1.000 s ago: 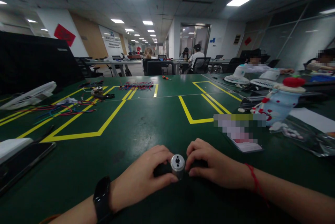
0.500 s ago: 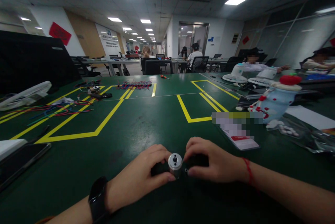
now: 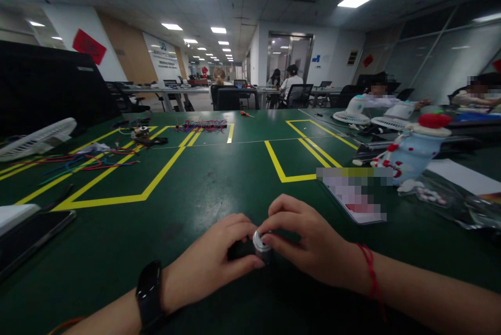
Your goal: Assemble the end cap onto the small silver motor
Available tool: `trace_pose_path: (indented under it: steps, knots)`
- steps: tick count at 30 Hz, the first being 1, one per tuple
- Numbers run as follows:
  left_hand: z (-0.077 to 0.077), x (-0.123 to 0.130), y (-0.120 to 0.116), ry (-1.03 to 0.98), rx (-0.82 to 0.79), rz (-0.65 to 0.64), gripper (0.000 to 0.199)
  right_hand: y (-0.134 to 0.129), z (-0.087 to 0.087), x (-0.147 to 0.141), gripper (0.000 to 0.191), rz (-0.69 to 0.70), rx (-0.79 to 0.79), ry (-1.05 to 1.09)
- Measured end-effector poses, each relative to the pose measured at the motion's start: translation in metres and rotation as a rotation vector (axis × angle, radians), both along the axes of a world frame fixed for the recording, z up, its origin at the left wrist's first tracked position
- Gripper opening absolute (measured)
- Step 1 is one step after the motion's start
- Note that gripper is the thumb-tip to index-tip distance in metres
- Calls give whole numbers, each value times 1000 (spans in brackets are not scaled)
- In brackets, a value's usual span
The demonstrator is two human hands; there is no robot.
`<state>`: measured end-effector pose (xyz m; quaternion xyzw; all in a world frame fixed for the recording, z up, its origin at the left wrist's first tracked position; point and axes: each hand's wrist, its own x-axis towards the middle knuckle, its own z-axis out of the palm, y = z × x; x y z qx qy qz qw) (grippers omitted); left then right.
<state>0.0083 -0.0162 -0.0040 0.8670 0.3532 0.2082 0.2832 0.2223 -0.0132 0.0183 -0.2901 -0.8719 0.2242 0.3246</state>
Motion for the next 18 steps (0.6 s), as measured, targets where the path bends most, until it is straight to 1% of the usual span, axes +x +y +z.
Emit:
trace_pose_path:
  steps: [2, 3, 5, 7, 9, 11, 13, 18]
  knots:
    - [0, 1, 0, -1, 2, 0, 17, 2, 0, 4, 15, -25, -40, 59]
    - [1, 1, 1, -3, 3, 2, 18, 5, 0, 7, 17, -70, -67, 117]
    - [2, 1, 1, -7, 1, -1, 18, 13, -5, 15, 23, -224, -136, 240]
    - [4, 1, 1, -8, -7, -13, 16, 23, -13, 22, 28, -394, -244, 303]
    - [5, 1, 1, -11, -12, -19, 17, 33, -21, 28, 32, -481, -388, 307]
    - [5, 1, 1, -5, -16, -18, 17, 40, -28, 32, 34, -505, -480, 300]
    - [5, 1, 0, -1, -18, -13, 18, 42, -31, 32, 34, -493, -511, 274]
    - [5, 2, 0, 4, -22, -5, 17, 36, -22, 27, 31, -447, -468, 145]
